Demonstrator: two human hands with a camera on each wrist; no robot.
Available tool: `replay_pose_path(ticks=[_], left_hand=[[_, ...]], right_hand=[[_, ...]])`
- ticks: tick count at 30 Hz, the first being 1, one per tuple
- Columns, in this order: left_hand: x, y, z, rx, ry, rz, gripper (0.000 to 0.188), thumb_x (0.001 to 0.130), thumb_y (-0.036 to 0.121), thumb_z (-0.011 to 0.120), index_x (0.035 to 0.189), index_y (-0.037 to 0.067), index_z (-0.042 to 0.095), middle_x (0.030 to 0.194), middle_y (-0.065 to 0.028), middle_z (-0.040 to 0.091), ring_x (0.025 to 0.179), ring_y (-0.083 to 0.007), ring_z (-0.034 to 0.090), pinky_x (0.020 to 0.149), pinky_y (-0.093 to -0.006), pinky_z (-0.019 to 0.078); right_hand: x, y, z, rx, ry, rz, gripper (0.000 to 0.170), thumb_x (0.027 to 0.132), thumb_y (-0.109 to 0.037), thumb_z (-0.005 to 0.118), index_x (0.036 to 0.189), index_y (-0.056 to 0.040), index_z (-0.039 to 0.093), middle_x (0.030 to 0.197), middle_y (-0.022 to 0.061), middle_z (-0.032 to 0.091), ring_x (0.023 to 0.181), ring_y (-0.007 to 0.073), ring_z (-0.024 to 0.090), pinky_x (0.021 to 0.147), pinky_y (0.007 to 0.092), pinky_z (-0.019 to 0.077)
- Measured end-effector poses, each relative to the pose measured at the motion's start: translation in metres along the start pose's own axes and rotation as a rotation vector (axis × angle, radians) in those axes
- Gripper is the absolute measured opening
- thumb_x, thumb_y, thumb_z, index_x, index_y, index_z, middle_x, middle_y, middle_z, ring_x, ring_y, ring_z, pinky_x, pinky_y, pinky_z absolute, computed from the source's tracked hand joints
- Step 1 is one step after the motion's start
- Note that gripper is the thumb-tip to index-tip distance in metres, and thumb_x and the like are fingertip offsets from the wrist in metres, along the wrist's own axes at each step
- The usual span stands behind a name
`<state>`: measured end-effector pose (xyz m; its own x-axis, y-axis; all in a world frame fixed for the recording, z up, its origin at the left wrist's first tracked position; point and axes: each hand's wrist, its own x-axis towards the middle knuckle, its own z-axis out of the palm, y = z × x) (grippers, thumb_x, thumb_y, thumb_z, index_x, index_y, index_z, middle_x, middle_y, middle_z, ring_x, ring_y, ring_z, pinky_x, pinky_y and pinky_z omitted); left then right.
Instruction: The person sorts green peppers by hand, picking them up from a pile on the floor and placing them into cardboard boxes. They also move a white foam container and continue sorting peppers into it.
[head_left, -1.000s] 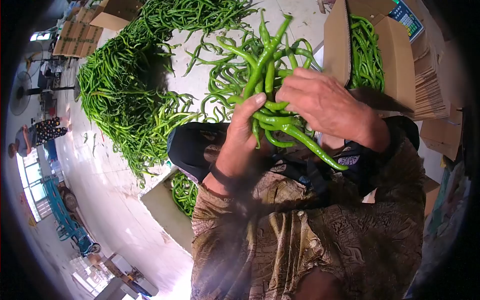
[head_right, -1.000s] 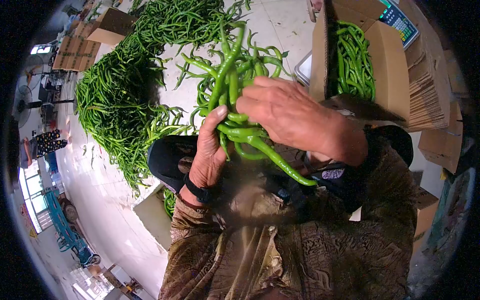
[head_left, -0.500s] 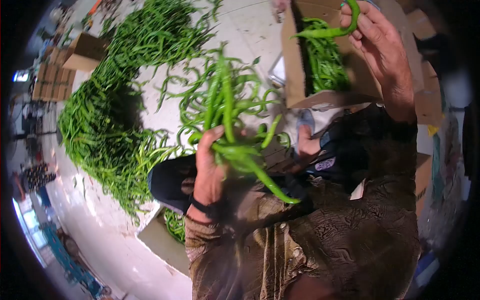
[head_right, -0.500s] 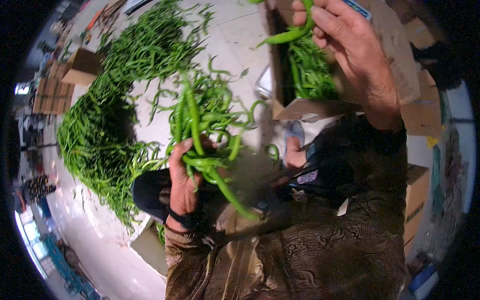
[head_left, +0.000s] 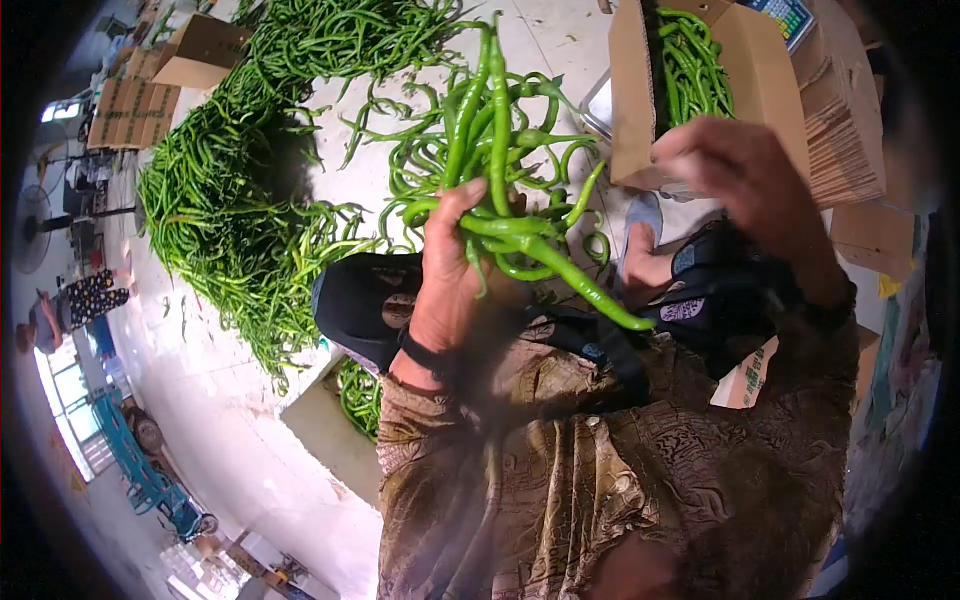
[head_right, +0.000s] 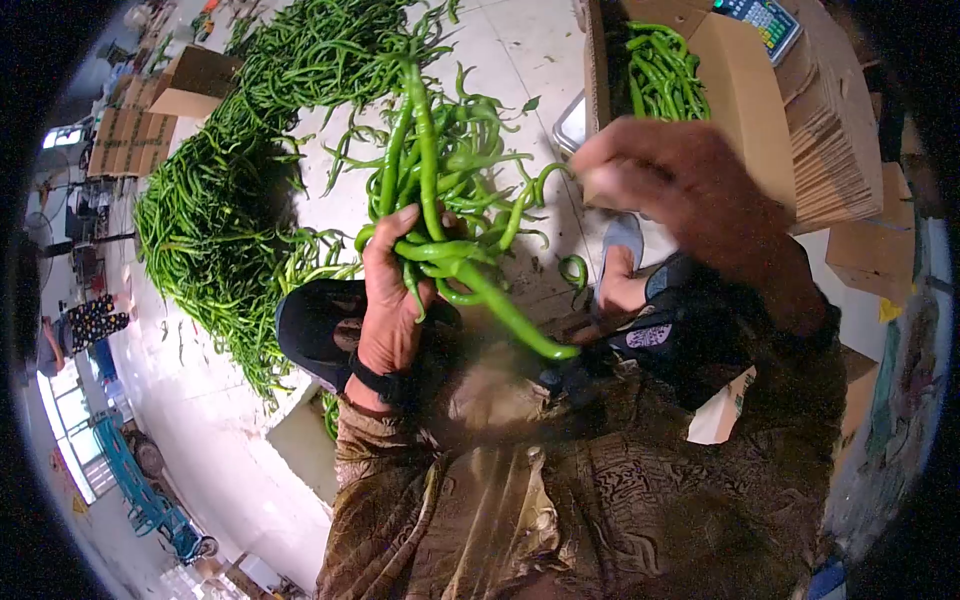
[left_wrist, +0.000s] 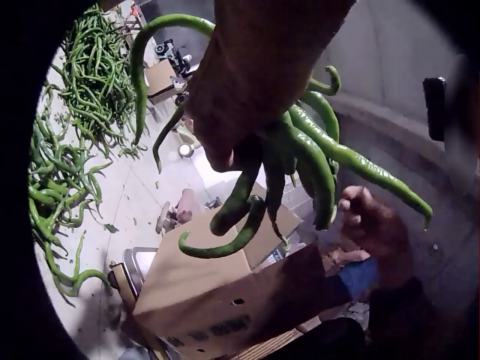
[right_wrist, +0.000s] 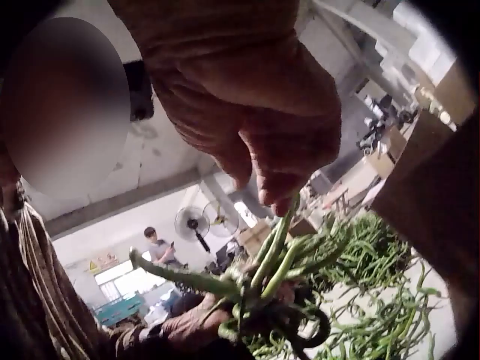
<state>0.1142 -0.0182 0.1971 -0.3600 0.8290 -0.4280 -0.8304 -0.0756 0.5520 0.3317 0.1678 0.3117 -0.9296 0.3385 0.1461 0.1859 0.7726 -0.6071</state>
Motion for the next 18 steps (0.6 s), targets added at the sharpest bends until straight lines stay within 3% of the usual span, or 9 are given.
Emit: replay_pose_path(ticks=[1, 3, 6, 8, 12, 14, 16, 17, 18], left_hand=[[0.003, -0.003, -0.002, 0.016, 0.015, 0.012, 0.035, 0.084, 0.019, 0.060, 0.109, -0.005, 0.054, 0.088, -0.0151, 0.063, 0.079, -0.0258, 0.062, 0.072, -0.0398, 0.0551], [0.002, -0.005, 0.003, 0.043, 0.016, 0.024, 0.036, 0.086, 0.023, 0.062, 0.109, -0.003, 0.055, 0.086, -0.0148, 0.064, 0.079, -0.0242, 0.064, 0.071, -0.0384, 0.0553], [-0.006, -0.009, 0.006, 0.053, -0.038, 0.054, 0.044, 0.090, 0.031, 0.062, 0.120, 0.001, 0.051, 0.108, -0.0146, 0.063, 0.094, -0.0250, 0.064, 0.084, -0.0387, 0.0547], [-0.007, -0.010, 0.004, 0.151, -0.187, 0.137, 0.064, 0.088, 0.043, 0.065, 0.137, 0.008, 0.042, 0.129, -0.0105, 0.054, 0.113, -0.0251, 0.056, 0.097, -0.0416, 0.0480], [-0.010, -0.009, -0.002, 0.113, -0.223, 0.100, 0.080, 0.080, 0.052, 0.070, 0.138, 0.007, 0.038, 0.126, -0.0102, 0.053, 0.112, -0.0234, 0.056, 0.094, -0.0391, 0.0483], [-0.012, -0.007, 0.002, 0.069, -0.238, 0.072, 0.085, 0.077, 0.053, 0.073, 0.136, 0.005, 0.037, 0.121, -0.0103, 0.054, 0.108, -0.0208, 0.057, 0.091, -0.0350, 0.0498], [-0.014, -0.004, 0.004, 0.138, -0.265, 0.098, 0.088, 0.075, 0.056, 0.073, 0.137, 0.004, 0.036, 0.120, -0.0101, 0.054, 0.108, -0.0212, 0.057, 0.091, -0.0355, 0.0499], [-0.015, -0.001, 0.006, 0.051, -0.310, 0.078, 0.080, 0.079, 0.042, 0.075, 0.137, 0.004, 0.035, 0.119, -0.0101, 0.055, 0.107, -0.0208, 0.058, 0.089, -0.0348, 0.0512], [-0.016, 0.001, 0.010, 0.050, -0.311, 0.081, 0.080, 0.079, 0.042, 0.075, 0.137, 0.004, 0.035, 0.119, -0.0101, 0.055, 0.107, -0.0208, 0.058, 0.089, -0.0348, 0.0512]], right_hand=[[0.005, -0.004, 0.013, -0.055, -0.024, -0.314, 0.020, 0.085, -0.008, 0.062, 0.104, -0.0001, 0.062, 0.093, 0.0129, 0.065, 0.075, 0.0232, 0.064, 0.068, 0.0312, 0.0491], [0.018, -0.030, 0.037, 0.350, -0.132, 0.003, 0.018, 0.087, -0.013, 0.060, 0.098, 0.0014, 0.060, 0.077, 0.0170, 0.060, 0.070, 0.0309, 0.062, 0.064, 0.0398, 0.0486], [0.034, -0.029, 0.081, 0.246, -0.318, 0.121, 0.020, 0.083, -0.011, 0.064, 0.099, 0.0006, 0.062, 0.082, 0.0185, 0.062, 0.073, 0.0343, 0.062, 0.065, 0.0402, 0.0478], [0.039, -0.023, 0.097, 0.225, -0.316, 0.060, 0.023, 0.083, -0.013, 0.064, 0.101, 0.0010, 0.062, 0.082, 0.0195, 0.062, 0.075, 0.0365, 0.062, 0.066, 0.0410, 0.0476], [0.045, -0.017, 0.104, 0.427, -0.255, 0.044, 0.021, 0.085, -0.018, 0.062, 0.093, 0.0009, 0.060, 0.074, 0.0235, 0.059, 0.072, 0.0406, 0.059, 0.062, 0.0433, 0.0454], [0.045, -0.015, 0.101, 0.427, -0.309, 0.080, 0.020, 0.085, -0.017, 0.062, 0.095, -0.0006, 0.060, 0.073, 0.0188, 0.061, 0.070, 0.0341, 0.063, 0.063, 0.0416, 0.0466], [0.045, -0.017, 0.101, 0.701, -0.283, 0.158, 0.019, 0.087, -0.017, 0.061, 0.097, -0.0008, 0.062, 0.077, 0.0103, 0.066, 0.072, 0.0231, 0.065, 0.064, 0.0381, 0.0483], [0.049, -0.014, 0.090, 0.768, -0.417, 0.280, 0.022, 0.093, -0.017, 0.056, 0.106, -0.0005, 0.063, 0.090, 0.0030, 0.066, 0.081, 0.0097, 0.059, 0.074, 0.0269, 0.0472], [0.050, -0.011, 0.082, 0.765, -0.418, 0.279, 0.022, 0.093, -0.017, 0.056, 0.106, -0.0005, 0.063, 0.090, 0.0030, 0.066, 0.081, 0.0097, 0.059, 0.074, 0.0269, 0.0472]])
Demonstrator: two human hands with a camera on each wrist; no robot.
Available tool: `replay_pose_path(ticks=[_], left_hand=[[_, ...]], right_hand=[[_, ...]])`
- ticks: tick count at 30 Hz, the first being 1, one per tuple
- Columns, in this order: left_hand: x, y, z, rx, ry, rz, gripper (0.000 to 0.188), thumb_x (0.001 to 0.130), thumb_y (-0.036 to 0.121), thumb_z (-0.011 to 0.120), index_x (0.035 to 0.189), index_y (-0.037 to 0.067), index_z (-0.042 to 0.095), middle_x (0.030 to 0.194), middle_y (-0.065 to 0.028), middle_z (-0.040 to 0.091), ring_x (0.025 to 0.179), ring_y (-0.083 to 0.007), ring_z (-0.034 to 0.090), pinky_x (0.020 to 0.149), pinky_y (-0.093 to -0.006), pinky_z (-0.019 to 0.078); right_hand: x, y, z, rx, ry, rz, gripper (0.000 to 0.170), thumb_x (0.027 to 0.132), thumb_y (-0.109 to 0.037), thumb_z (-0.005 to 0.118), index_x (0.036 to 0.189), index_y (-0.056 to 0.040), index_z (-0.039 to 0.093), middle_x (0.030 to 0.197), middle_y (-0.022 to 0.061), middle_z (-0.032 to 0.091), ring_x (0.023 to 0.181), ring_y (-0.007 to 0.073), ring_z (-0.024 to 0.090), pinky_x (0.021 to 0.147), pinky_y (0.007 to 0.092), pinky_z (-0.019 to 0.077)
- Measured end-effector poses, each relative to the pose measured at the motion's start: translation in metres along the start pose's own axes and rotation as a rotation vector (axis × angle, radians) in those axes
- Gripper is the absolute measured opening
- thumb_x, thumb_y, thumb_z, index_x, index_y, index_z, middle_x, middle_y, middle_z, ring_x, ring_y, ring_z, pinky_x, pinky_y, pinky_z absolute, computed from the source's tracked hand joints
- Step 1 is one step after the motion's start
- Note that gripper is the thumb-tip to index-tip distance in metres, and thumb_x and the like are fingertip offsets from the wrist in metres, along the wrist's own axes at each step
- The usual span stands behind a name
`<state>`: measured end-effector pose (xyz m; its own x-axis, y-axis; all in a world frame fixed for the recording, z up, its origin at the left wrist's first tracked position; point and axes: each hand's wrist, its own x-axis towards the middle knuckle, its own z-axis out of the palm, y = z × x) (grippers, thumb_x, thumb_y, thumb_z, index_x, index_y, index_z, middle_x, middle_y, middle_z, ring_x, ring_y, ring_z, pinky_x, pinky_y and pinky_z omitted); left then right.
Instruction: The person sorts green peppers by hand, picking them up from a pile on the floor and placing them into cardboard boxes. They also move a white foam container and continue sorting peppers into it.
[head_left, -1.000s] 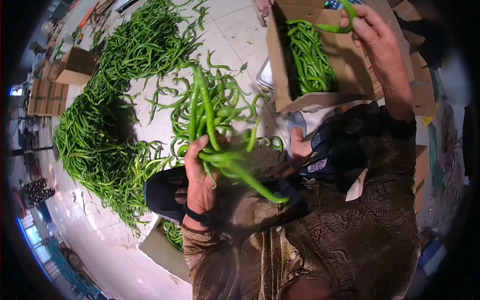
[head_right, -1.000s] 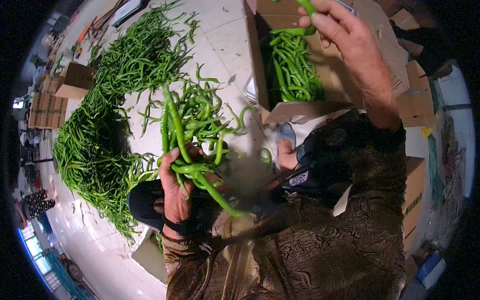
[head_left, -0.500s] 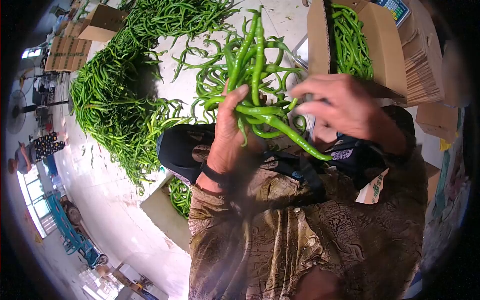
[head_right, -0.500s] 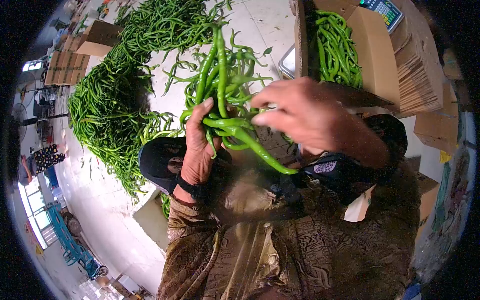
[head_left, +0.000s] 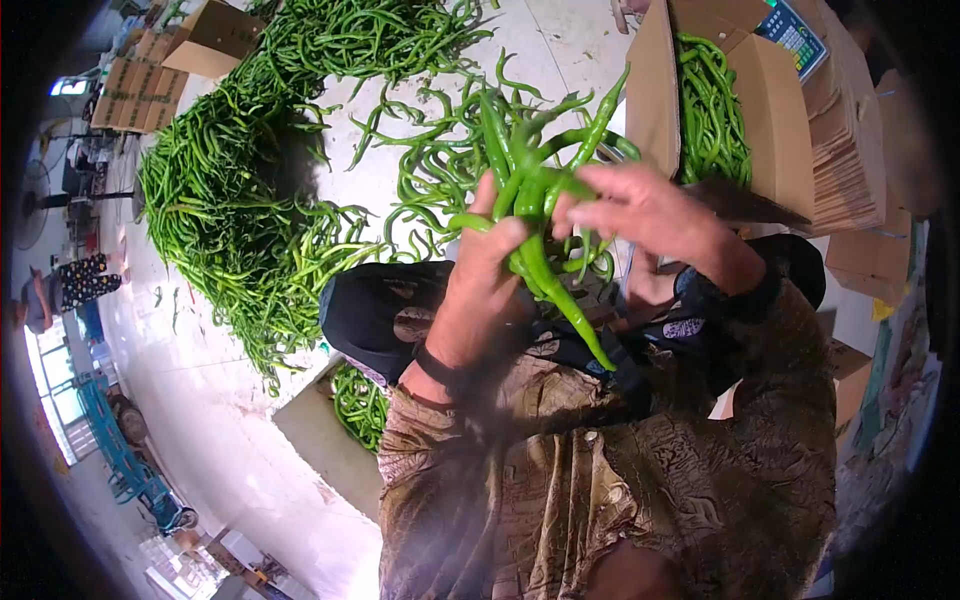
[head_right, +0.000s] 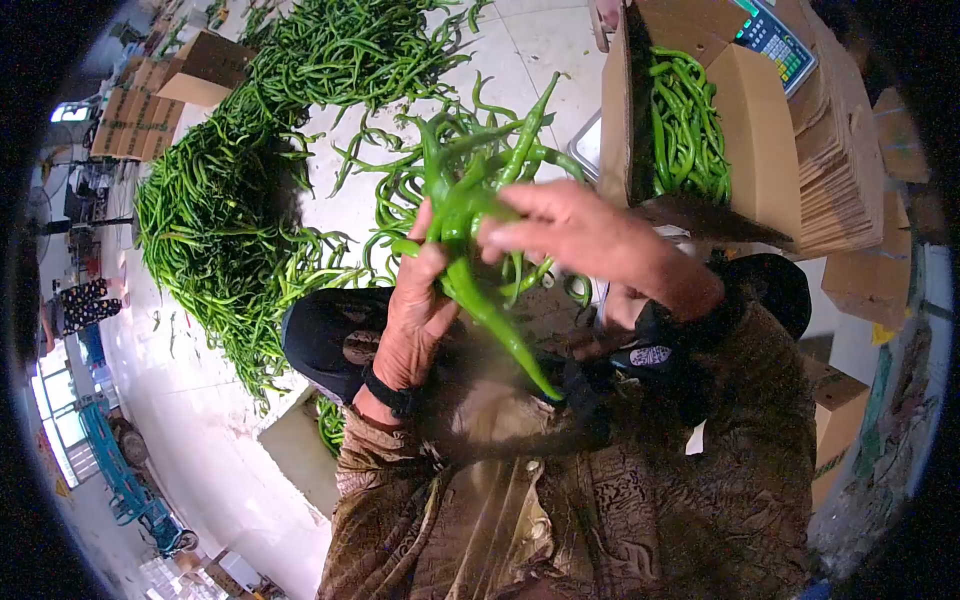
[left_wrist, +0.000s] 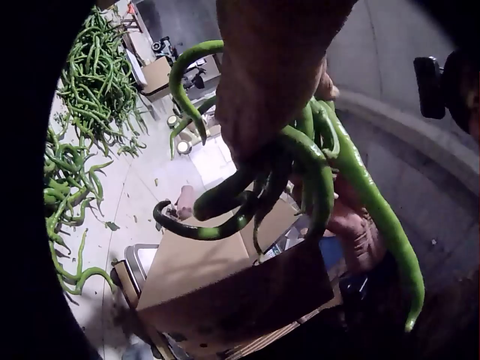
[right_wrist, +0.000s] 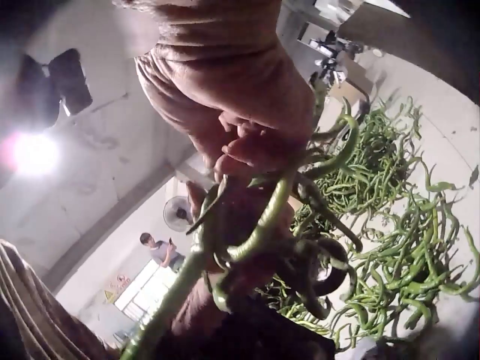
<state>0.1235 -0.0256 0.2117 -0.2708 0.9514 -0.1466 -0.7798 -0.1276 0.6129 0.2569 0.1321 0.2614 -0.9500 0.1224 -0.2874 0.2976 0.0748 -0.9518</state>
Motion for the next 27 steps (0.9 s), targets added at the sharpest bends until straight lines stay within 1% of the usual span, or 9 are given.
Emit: replay_pose_path(ticks=[3, 7, 10, 13, 16, 22, 24, 26, 27], left_hand=[[0.001, 0.006, 0.023, -0.034, 0.139, -0.041, 0.066, 0.079, 0.005, 0.064, 0.138, 0.004, 0.035, 0.119, -0.0113, 0.057, 0.096, -0.0184, 0.059, 0.082, -0.0326, 0.0523], [0.004, 0.002, 0.007, -0.019, 0.204, -0.001, 0.059, 0.082, 0.009, 0.064, 0.136, 0.002, 0.042, 0.115, -0.0118, 0.059, 0.089, -0.0221, 0.059, 0.083, -0.0349, 0.0515], [0.001, 0.002, 0.006, 0.036, 0.286, -0.001, 0.062, 0.084, 0.013, 0.060, 0.140, 0.003, 0.036, 0.112, -0.0124, 0.058, 0.087, -0.0201, 0.058, 0.080, -0.0334, 0.0506], [0.007, -0.004, 0.003, 0.187, 0.233, 0.004, 0.067, 0.083, 0.018, 0.058, 0.143, 0.003, 0.032, 0.115, -0.0134, 0.056, 0.084, -0.0192, 0.057, 0.078, -0.0331, 0.0515], [0.004, -0.003, 0.016, 0.262, 0.167, -0.079, 0.073, 0.078, 0.014, 0.063, 0.143, 0.003, 0.032, 0.120, -0.0157, 0.056, 0.091, -0.0240, 0.060, 0.079, -0.0351, 0.0528], [0.007, -0.008, 0.012, 0.167, 0.094, -0.112, 0.078, 0.073, 0.013, 0.065, 0.143, -0.001, 0.033, 0.132, -0.0182, 0.050, 0.104, -0.0278, 0.059, 0.081, -0.0350, 0.0527], [0.006, -0.006, 0.016, 0.161, 0.106, -0.095, 0.080, 0.071, 0.016, 0.065, 0.142, -0.002, 0.033, 0.133, -0.0192, 0.050, 0.109, -0.0287, 0.059, 0.081, -0.0333, 0.0522], [0.008, -0.007, 0.014, 0.187, 0.093, -0.119, 0.081, 0.071, 0.016, 0.065, 0.143, -0.001, 0.032, 0.133, -0.0191, 0.050, 0.109, -0.0287, 0.059, 0.081, -0.0337, 0.0538], [0.010, -0.007, 0.015, 0.190, 0.093, -0.122, 0.081, 0.071, 0.016, 0.065, 0.143, -0.001, 0.032, 0.133, -0.0191, 0.050, 0.109, -0.0287, 0.059, 0.081, -0.0337, 0.0538]], right_hand=[[-0.010, -0.013, -0.011, 0.253, 0.175, -0.035, 0.024, 0.095, -0.020, 0.053, 0.112, -0.0052, 0.060, 0.091, -0.0003, 0.064, 0.066, 0.0032, 0.041, 0.064, 0.0156, 0.0369], [-0.051, -0.037, -0.043, 0.082, 0.163, -0.217, 0.024, 0.094, -0.019, 0.053, 0.113, -0.0060, 0.059, 0.090, -0.0006, 0.064, 0.069, 0.0029, 0.043, 0.063, 0.0168, 0.0370], [-0.078, -0.048, -0.053, -0.244, 0.526, -0.156, 0.024, 0.094, -0.019, 0.053, 0.113, -0.0052, 0.058, 0.089, 0.0003, 0.063, 0.067, 0.0028, 0.044, 0.060, 0.0175, 0.0358], [-0.100, -0.036, -0.072, 0.059, 0.593, -0.104, 0.026, 0.098, -0.024, 0.049, 0.112, -0.0042, 0.058, 0.087, 0.0007, 0.061, 0.063, 0.0025, 0.044, 0.055, 0.0177, 0.0332], [-0.097, -0.013, -0.085, 0.545, 0.499, -0.151, 0.040, 0.098, -0.027, 0.049, 0.125, 0.0017, 0.050, 0.095, 0.0082, 0.061, 0.058, 0.0038, 0.042, 0.053, 0.0170, 0.0338], [-0.096, 0.017, -0.113, 0.959, 0.462, -0.370, 0.042, 0.099, -0.023, 0.046, 0.130, 0.0062, 0.043, 0.102, 0.0125, 0.053, 0.056, 0.0055, 0.043, 0.051, 0.0193, 0.0344], [-0.098, 0.018, -0.114, 0.957, 0.449, -0.370, 0.042, 0.100, -0.024, 0.044, 0.129, 0.0067, 0.044, 0.106, 0.0141, 0.054, 0.057, 0.0044, 0.042, 0.051, 0.0192, 0.0344], [-0.090, 0.024, -0.097, -0.286, 0.432, -0.489, 0.041, 0.101, -0.024, 0.042, 0.128, 0.0066, 0.045, 0.113, 0.0174, 0.054, 0.057, 0.0026, 0.040, 0.050, 0.0189, 0.0336], [-0.084, 0.045, -0.090, 0.323, 0.207, -0.444, 0.038, 0.101, -0.022, 0.041, 0.127, 0.0051, 0.045, 0.112, 0.0176, 0.057, 0.056, 0.0018, 0.038, 0.048, 0.0187, 0.0323]])
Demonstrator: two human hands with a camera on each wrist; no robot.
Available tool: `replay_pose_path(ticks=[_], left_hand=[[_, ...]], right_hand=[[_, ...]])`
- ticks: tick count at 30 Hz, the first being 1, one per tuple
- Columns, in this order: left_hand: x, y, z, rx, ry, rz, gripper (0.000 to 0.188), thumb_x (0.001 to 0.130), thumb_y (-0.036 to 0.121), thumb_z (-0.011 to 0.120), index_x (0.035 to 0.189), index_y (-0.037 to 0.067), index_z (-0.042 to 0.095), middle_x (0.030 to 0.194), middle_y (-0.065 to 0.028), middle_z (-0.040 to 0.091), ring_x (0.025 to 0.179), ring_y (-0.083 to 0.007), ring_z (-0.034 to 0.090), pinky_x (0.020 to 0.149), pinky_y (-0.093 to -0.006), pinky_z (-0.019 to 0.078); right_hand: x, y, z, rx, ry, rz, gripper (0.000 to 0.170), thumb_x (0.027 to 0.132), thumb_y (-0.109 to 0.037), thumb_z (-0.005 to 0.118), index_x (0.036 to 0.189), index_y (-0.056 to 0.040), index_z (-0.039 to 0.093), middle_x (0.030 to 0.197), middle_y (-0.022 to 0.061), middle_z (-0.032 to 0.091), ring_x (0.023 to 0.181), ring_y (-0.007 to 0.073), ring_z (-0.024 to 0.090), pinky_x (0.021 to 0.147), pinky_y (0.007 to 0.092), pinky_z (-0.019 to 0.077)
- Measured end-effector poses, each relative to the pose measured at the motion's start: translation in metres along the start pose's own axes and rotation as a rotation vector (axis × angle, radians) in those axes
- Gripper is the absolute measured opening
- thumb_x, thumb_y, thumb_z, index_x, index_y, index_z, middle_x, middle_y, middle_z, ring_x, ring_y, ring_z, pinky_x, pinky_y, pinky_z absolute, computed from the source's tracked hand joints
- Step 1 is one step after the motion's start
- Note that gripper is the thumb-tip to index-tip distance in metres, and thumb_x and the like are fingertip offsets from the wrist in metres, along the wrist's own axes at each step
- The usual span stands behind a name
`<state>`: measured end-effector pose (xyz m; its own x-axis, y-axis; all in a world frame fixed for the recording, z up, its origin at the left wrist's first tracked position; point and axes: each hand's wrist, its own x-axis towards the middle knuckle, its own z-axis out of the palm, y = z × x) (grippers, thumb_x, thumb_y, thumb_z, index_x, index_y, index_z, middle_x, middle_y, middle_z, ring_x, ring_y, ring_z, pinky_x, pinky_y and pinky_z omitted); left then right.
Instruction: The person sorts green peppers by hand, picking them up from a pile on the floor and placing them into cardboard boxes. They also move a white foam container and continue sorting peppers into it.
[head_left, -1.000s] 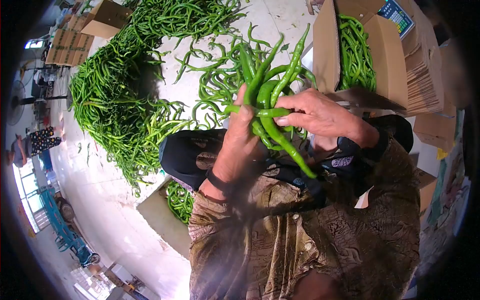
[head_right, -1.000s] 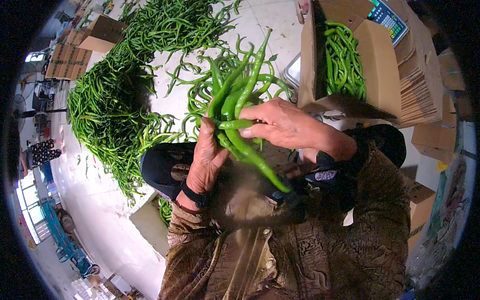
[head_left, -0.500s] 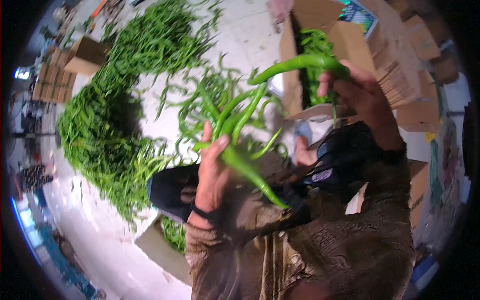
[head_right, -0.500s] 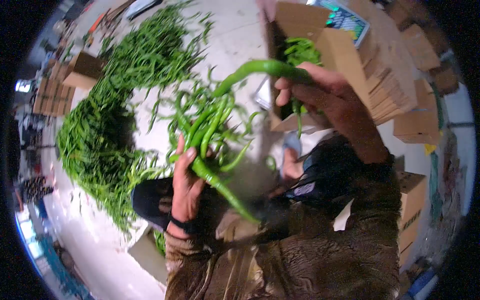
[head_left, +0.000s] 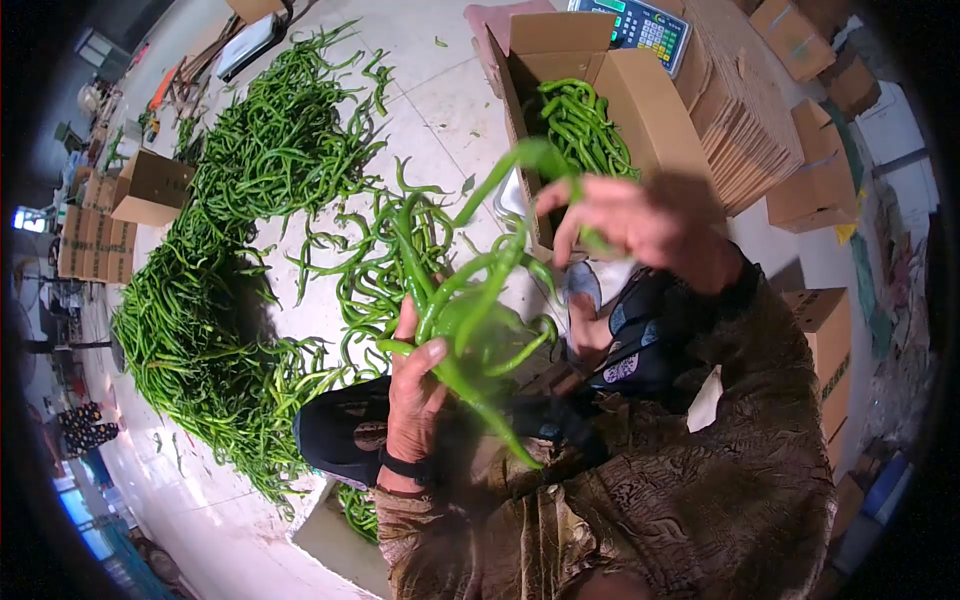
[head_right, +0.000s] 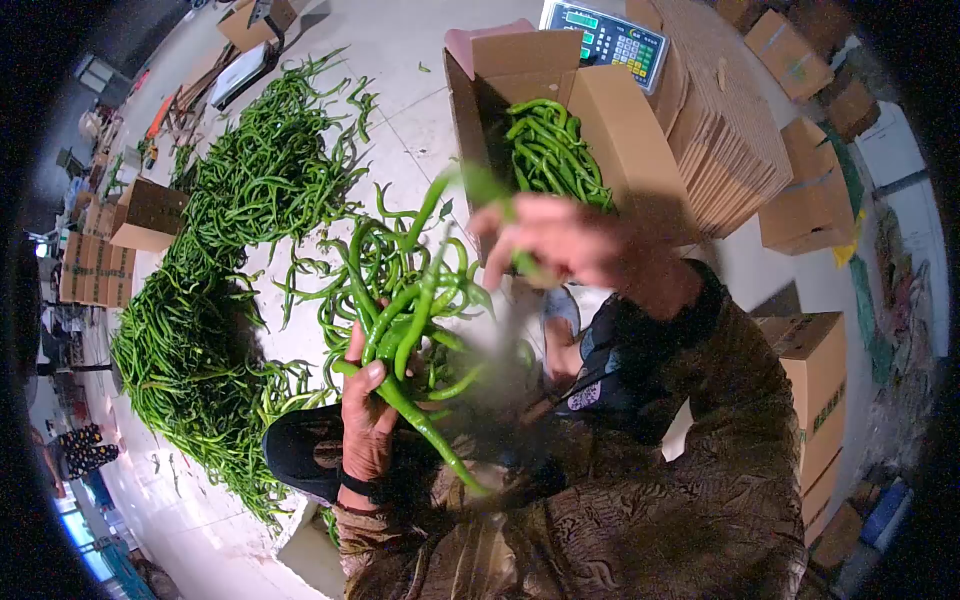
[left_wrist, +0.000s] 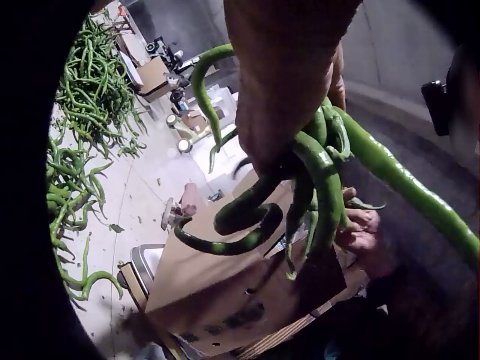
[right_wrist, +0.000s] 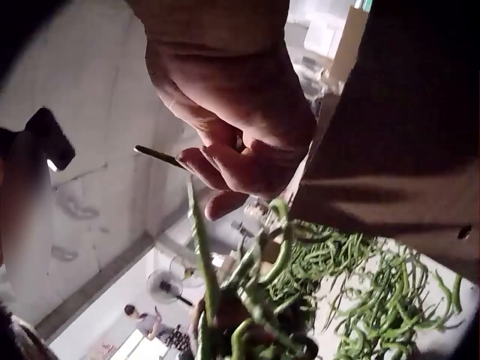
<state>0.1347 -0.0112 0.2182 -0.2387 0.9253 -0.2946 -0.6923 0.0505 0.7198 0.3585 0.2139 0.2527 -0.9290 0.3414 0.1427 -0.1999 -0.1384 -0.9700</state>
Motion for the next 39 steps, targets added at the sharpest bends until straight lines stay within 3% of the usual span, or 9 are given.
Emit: replay_pose_path(ticks=[1, 7, 10, 16, 20, 22, 25, 34, 39], left_hand=[[0.001, 0.001, 0.003, -0.008, 0.020, 0.012, 0.081, 0.071, 0.016, 0.065, 0.143, -0.001, 0.032, 0.133, -0.0189, 0.050, 0.110, -0.0287, 0.058, 0.081, -0.0340, 0.0541], [-0.005, -0.004, -0.007, 0.121, -0.093, -0.034, 0.088, 0.065, 0.015, 0.067, 0.144, 0.001, 0.032, 0.138, -0.0170, 0.045, 0.119, -0.0306, 0.053, 0.094, -0.0380, 0.0493], [-0.009, -0.005, -0.009, 0.122, -0.166, -0.127, 0.089, 0.063, 0.012, 0.066, 0.145, 0.004, 0.033, 0.142, -0.0174, 0.042, 0.125, -0.0333, 0.048, 0.101, -0.0415, 0.0450], [-0.014, -0.004, -0.025, -0.027, -0.080, -0.051, 0.090, 0.063, 0.014, 0.067, 0.145, 0.003, 0.032, 0.144, -0.0188, 0.040, 0.121, -0.0352, 0.051, 0.084, -0.0371, 0.0561], [-0.007, 0.003, -0.008, -0.047, -0.079, 0.011, 0.089, 0.065, 0.019, 0.065, 0.144, -0.001, 0.030, 0.139, -0.0208, 0.044, 0.111, -0.0338, 0.057, 0.073, -0.0335, 0.0567], [-0.007, 0.002, -0.011, -0.061, -0.081, 0.005, 0.087, 0.066, 0.020, 0.065, 0.143, -0.003, 0.030, 0.130, -0.0216, 0.050, 0.101, -0.0291, 0.060, 0.065, -0.0306, 0.0526], [-0.003, 0.004, -0.009, -0.062, -0.038, 0.036, 0.085, 0.067, 0.020, 0.064, 0.143, -0.003, 0.032, 0.125, -0.0212, 0.053, 0.089, -0.0244, 0.060, 0.063, -0.0290, 0.0480], [0.006, 0.003, -0.021, -0.256, -0.068, 0.112, 0.065, 0.080, 0.011, 0.061, 0.140, 0.004, 0.037, 0.128, -0.0142, 0.053, 0.102, -0.0219, 0.057, 0.083, -0.0327, 0.0493], [-0.006, 0.012, 0.017, -0.235, 0.155, 0.155, 0.060, 0.085, 0.009, 0.059, 0.139, 0.006, 0.035, 0.124, -0.0131, 0.054, 0.106, -0.0221, 0.057, 0.090, -0.0355, 0.0490]], right_hand=[[0.008, -0.032, 0.028, 0.143, 0.064, 0.416, 0.037, 0.101, -0.021, 0.041, 0.128, 0.0031, 0.045, 0.101, 0.0155, 0.061, 0.053, 0.0021, 0.039, 0.046, 0.0182, 0.0313], [0.018, -0.044, -0.013, 0.563, 0.365, 0.109, 0.036, 0.100, -0.019, 0.041, 0.130, 0.0014, 0.045, 0.097, 0.0116, 0.061, 0.049, 0.0031, 0.034, 0.047, 0.0167, 0.0332], [0.010, -0.057, -0.014, 0.043, 0.644, -0.035, 0.041, 0.101, -0.017, 0.037, 0.137, 0.0029, 0.038, 0.096, 0.0099, 0.060, 0.046, 0.0006, 0.035, 0.048, 0.0145, 0.0356], [-0.017, -0.061, -0.118, 0.589, 0.205, -0.003, 0.047, 0.101, -0.008, 0.032, 0.145, 0.0052, 0.022, 0.108, 0.0131, 0.058, 0.044, 0.0016, 0.038, 0.042, 0.0169, 0.0338], [-0.006, -0.045, -0.142, 0.509, 0.355, 0.207, 0.049, 0.101, -0.015, 0.041, 0.142, 0.0056, 0.025, 0.110, 0.0130, 0.058, 0.048, 0.0029, 0.042, 0.041, 0.0192, 0.0354], [0.013, -0.025, -0.130, 0.178, 1.009, 0.371, 0.052, 0.097, -0.023, 0.053, 0.136, 0.0065, 0.035, 0.111, 0.0107, 0.058, 0.065, 0.0058, 0.053, 0.045, 0.0204, 0.0401], [-0.008, 0.003, -0.231, -0.391, 0.729, 0.454, 0.043, 0.093, -0.033, 0.060, 0.124, -0.0037, 0.054, 0.104, 0.0035, 0.062, 0.087, 0.0088, 0.059, 0.069, 0.0199, 0.0447], [0.029, -0.036, 0.079, -0.924, -0.187, 0.044, 0.021, 0.091, -0.019, 0.059, 0.098, -0.0007, 0.065, 0.092, 0.0091, 0.066, 0.081, 0.0157, 0.063, 0.071, 0.0326, 0.0499], [0.031, 0.019, 0.140, -0.702, 0.014, 0.142, 0.030, 0.078, -0.020, 0.075, 0.095, 0.0020, 0.063, 0.079, 0.0149, 0.062, 0.066, 0.0227, 0.063, 0.060, 0.0359, 0.0486]])
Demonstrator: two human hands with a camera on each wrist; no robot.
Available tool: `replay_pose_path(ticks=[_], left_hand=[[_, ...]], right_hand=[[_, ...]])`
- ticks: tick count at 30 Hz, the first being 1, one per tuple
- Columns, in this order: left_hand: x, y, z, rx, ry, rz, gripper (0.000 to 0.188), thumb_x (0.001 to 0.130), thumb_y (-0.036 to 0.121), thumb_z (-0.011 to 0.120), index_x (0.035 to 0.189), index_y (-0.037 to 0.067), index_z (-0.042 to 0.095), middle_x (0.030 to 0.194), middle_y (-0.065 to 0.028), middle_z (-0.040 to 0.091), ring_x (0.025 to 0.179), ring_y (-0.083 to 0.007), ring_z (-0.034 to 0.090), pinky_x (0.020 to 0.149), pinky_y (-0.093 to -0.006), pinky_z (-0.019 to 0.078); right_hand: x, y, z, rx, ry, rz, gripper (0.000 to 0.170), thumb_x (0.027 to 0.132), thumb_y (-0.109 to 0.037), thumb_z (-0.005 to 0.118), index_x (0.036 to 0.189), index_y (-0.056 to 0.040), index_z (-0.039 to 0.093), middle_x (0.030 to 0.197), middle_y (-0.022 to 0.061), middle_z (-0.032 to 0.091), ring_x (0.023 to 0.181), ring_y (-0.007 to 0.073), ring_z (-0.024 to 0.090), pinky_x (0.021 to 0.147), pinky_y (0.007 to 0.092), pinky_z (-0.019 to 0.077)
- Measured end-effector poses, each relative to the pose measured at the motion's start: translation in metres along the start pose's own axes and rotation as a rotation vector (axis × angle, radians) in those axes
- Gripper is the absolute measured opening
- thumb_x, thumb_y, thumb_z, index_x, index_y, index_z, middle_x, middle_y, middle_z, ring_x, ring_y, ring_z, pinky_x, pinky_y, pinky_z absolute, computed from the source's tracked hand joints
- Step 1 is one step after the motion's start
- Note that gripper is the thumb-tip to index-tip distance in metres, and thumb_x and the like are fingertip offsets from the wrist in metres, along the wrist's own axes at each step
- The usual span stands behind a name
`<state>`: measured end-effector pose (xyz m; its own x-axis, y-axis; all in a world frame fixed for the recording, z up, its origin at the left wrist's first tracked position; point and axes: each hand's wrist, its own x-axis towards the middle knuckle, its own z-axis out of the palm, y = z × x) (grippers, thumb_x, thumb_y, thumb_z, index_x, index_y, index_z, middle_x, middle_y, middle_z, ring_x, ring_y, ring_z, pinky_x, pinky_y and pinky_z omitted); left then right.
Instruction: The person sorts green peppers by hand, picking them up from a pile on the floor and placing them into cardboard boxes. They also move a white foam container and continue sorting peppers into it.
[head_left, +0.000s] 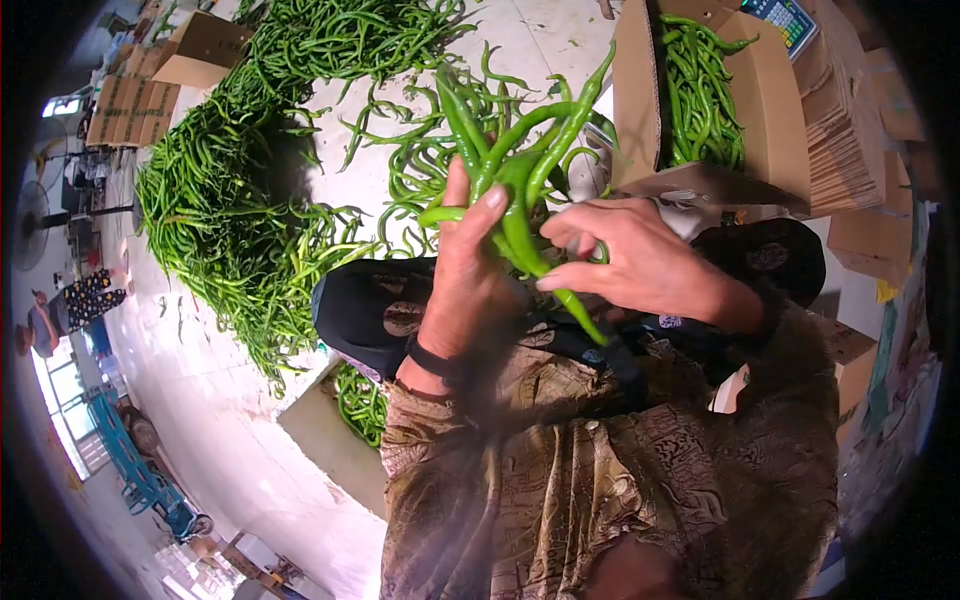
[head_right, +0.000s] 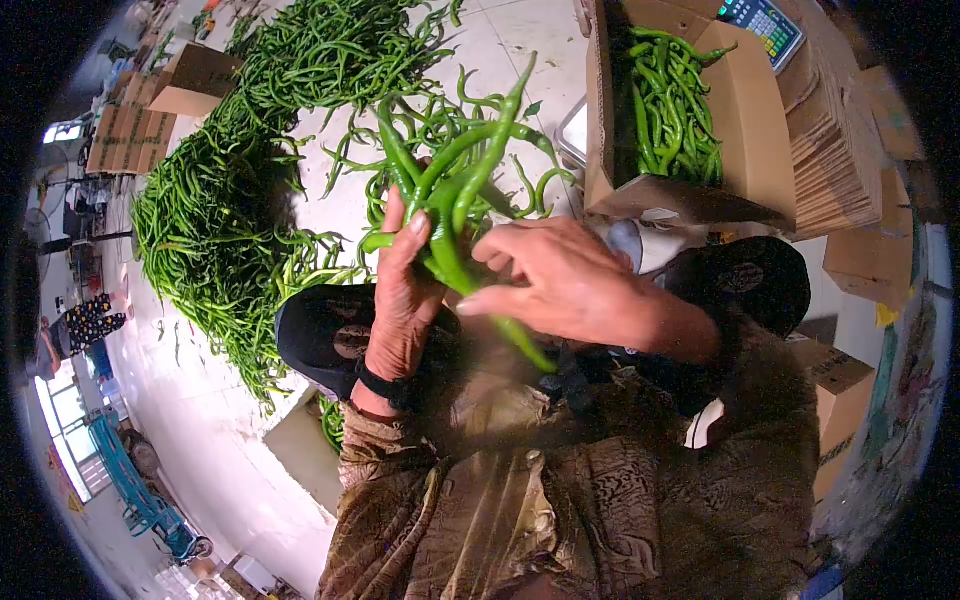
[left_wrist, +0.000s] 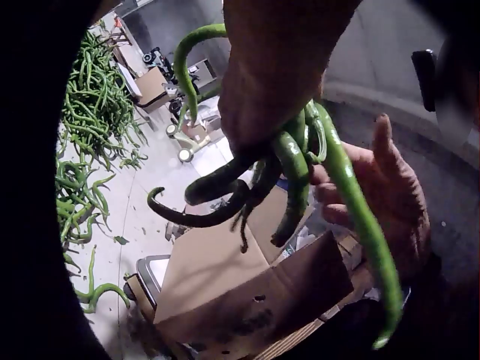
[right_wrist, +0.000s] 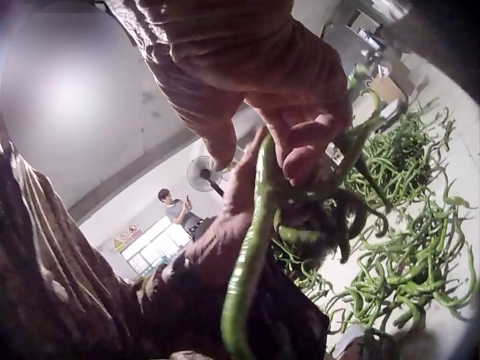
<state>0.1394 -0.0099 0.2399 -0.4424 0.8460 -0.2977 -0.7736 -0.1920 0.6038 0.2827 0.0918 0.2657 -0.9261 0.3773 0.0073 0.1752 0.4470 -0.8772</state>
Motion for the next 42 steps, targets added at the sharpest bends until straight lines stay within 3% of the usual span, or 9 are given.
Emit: replay_pose_path(ticks=[3, 6, 7, 10, 13, 21, 24, 29, 42], left_hand=[[0.005, -0.006, -0.013, 0.122, -0.042, 0.013, 0.052, 0.088, 0.009, 0.057, 0.136, 0.005, 0.037, 0.120, -0.0149, 0.055, 0.104, -0.0231, 0.059, 0.088, -0.0361, 0.0509], [0.006, -0.004, -0.021, 0.097, 0.041, 0.033, 0.050, 0.088, 0.008, 0.057, 0.134, 0.005, 0.038, 0.116, -0.0138, 0.057, 0.100, -0.0218, 0.060, 0.085, -0.0350, 0.0517], [0.010, -0.003, -0.030, 0.066, 0.005, 0.030, 0.050, 0.087, 0.007, 0.057, 0.133, 0.005, 0.038, 0.108, -0.0120, 0.058, 0.093, -0.0197, 0.060, 0.081, -0.0331, 0.0518], [0.013, -0.004, -0.038, 0.116, 0.005, 0.083, 0.044, 0.087, 0.008, 0.058, 0.129, 0.005, 0.045, 0.101, -0.0088, 0.060, 0.089, -0.0193, 0.060, 0.081, -0.0339, 0.0524], [0.012, -0.009, -0.036, 0.115, 0.012, 0.048, 0.043, 0.086, 0.006, 0.058, 0.127, 0.005, 0.046, 0.102, -0.0092, 0.061, 0.091, -0.0193, 0.060, 0.080, -0.0339, 0.0524], [0.015, -0.015, -0.031, 0.149, 0.071, 0.083, 0.036, 0.086, 0.005, 0.058, 0.121, 0.003, 0.048, 0.099, -0.0098, 0.062, 0.088, -0.0203, 0.061, 0.078, -0.0332, 0.0517], [0.013, -0.010, -0.024, 0.170, 0.170, 0.155, 0.035, 0.087, 0.006, 0.058, 0.120, 0.003, 0.048, 0.099, -0.0100, 0.061, 0.087, -0.0205, 0.060, 0.076, -0.0325, 0.0512], [0.018, -0.004, -0.041, 0.099, 0.062, 0.110, 0.030, 0.089, 0.011, 0.054, 0.118, 0.003, 0.048, 0.091, -0.0097, 0.057, 0.078, -0.0181, 0.056, 0.069, -0.0315, 0.0509], [0.027, 0.001, -0.065, 0.034, 0.220, 0.157, 0.021, 0.092, 0.015, 0.055, 0.109, 0.002, 0.054, 0.086, -0.0057, 0.056, 0.075, -0.0161, 0.054, 0.068, -0.0305, 0.0480]], right_hand=[[0.019, 0.011, 0.021, -0.010, -0.059, 0.255, 0.031, 0.078, -0.021, 0.075, 0.091, 0.0028, 0.058, 0.079, 0.0176, 0.060, 0.074, 0.0225, 0.062, 0.065, 0.0359, 0.0470], [0.019, 0.023, 0.029, -0.003, 0.001, 0.151, 0.029, 0.085, -0.020, 0.067, 0.103, 0.0011, 0.058, 0.083, 0.0138, 0.061, 0.076, 0.0206, 0.061, 0.067, 0.0339, 0.0471], [0.019, 0.017, 0.026, 0.278, 0.016, 0.290, 0.031, 0.087, -0.024, 0.058, 0.106, 0.0009, 0.055, 0.092, 0.0159, 0.062, 0.084, 0.0269, 0.062, 0.076, 0.0402, 0.0478], [0.016, 0.032, 0.012, 0.834, 0.018, 0.381, 0.029, 0.095, -0.024, 0.050, 0.112, -0.0007, 0.053, 0.104, 0.0092, 0.059, 0.097, 0.0167, 0.057, 0.084, 0.0316, 0.0454], [0.016, 0.039, 0.012, 0.767, 0.011, 0.372, 0.036, 0.093, -0.014, 0.053, 0.127, -0.0029, 0.047, 0.106, 0.0027, 0.055, 0.098, 0.0092, 0.051, 0.087, 0.0267, 0.0422], [0.021, 0.050, 0.024, 0.576, 0.118, 0.350, 0.044, 0.089, -0.012, 0.057, 0.129, 0.0011, 0.044, 0.114, 0.0065, 0.054, 0.107, 0.0150, 0.051, 0.096, 0.0306, 0.0392], [0.020, 0.056, 0.024, 0.715, 0.282, 0.340, 0.026, 0.084, -0.012, 0.059, 0.105, 0.0014, 0.051, 0.097, 0.0093, 0.057, 0.090, 0.0164, 0.054, 0.082, 0.0309, 0.0430], [0.012, 0.073, -0.014, 1.301, 0.168, 0.330, 0.032, 0.089, -0.008, 0.052, 0.119, 0.0032, 0.052, 0.095, 0.0080, 0.059, 0.086, 0.0156, 0.057, 0.078, 0.0282, 0.0448], [-0.003, 0.039, -0.057, 1.272, 0.090, 0.035, 0.063, 0.089, -0.029, 0.060, 0.133, 0.0089, 0.037, 0.073, 0.0020, 0.051, 0.063, 0.0099, 0.046, 0.061, 0.0270, 0.0369]])
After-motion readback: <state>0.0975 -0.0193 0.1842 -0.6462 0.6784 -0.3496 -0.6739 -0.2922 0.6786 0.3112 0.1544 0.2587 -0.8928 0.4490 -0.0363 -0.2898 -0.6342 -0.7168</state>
